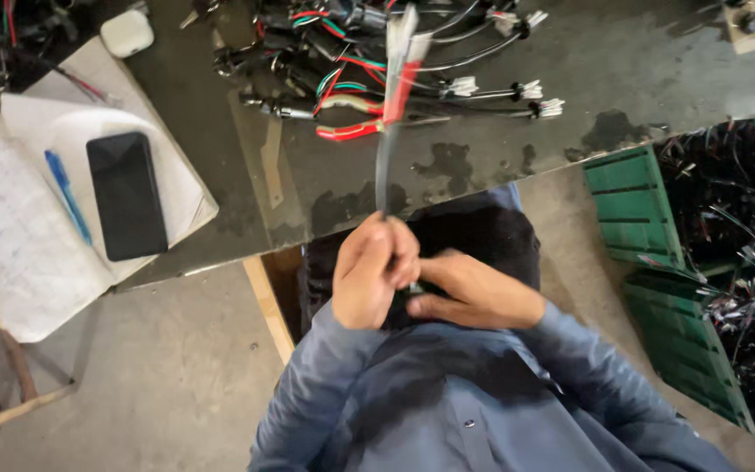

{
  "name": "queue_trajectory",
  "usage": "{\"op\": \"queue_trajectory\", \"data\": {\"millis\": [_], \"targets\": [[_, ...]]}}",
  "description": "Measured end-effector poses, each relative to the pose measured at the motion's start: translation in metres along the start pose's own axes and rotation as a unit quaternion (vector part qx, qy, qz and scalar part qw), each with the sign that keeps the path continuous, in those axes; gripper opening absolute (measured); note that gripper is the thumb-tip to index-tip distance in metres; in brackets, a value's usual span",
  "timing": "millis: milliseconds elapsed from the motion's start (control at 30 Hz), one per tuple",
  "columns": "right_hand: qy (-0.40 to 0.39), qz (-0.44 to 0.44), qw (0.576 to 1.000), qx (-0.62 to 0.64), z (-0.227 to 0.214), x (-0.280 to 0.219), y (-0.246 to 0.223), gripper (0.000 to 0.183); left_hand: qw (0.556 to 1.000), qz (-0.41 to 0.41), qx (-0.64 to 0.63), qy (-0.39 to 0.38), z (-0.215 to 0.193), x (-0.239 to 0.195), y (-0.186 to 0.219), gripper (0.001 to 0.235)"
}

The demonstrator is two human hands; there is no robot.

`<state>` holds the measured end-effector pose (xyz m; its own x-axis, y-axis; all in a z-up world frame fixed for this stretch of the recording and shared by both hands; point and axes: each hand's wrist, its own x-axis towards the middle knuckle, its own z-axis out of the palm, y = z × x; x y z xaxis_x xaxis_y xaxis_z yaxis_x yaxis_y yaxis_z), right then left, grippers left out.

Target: The person repeatedly strips the outer insulation from black wires using red-handled pliers, then places the stripped wires on the table. The person handles multiple wires one at a time, stripping each and setting it aside.

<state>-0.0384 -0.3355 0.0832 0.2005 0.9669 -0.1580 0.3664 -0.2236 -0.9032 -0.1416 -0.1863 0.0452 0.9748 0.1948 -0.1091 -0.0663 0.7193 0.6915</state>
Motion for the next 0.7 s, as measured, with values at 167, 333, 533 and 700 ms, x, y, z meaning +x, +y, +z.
{"op": "queue_trajectory", "data": {"millis": [167, 333, 533, 700], "targets": [[0.173, -0.018, 0.977, -0.123, 0.029, -0.009, 0.042, 0.03, 0.842, 0.243, 0.479, -0.058, 0.025, 0.002, 0.003, 0.033], [0.051, 0.033, 0.96, 0.273, 0.018, -0.025, 0.05, 0.032, 0.986, 0.167, -0.015, 0.025, 0.012, -0.01, 0.005, 0.036], [0.11, 0.013, 0.987, 0.119, 0.026, -0.013, 0.035, 0.038, 0.964, 0.255, -0.068, -0.019, 0.031, -0.003, 0.004, 0.037], [0.147, 0.049, 0.976, 0.15, 0.027, -0.014, 0.033, 0.035, 0.91, 0.193, 0.359, 0.08, 0.031, 0.004, 0.023, 0.019]]}}
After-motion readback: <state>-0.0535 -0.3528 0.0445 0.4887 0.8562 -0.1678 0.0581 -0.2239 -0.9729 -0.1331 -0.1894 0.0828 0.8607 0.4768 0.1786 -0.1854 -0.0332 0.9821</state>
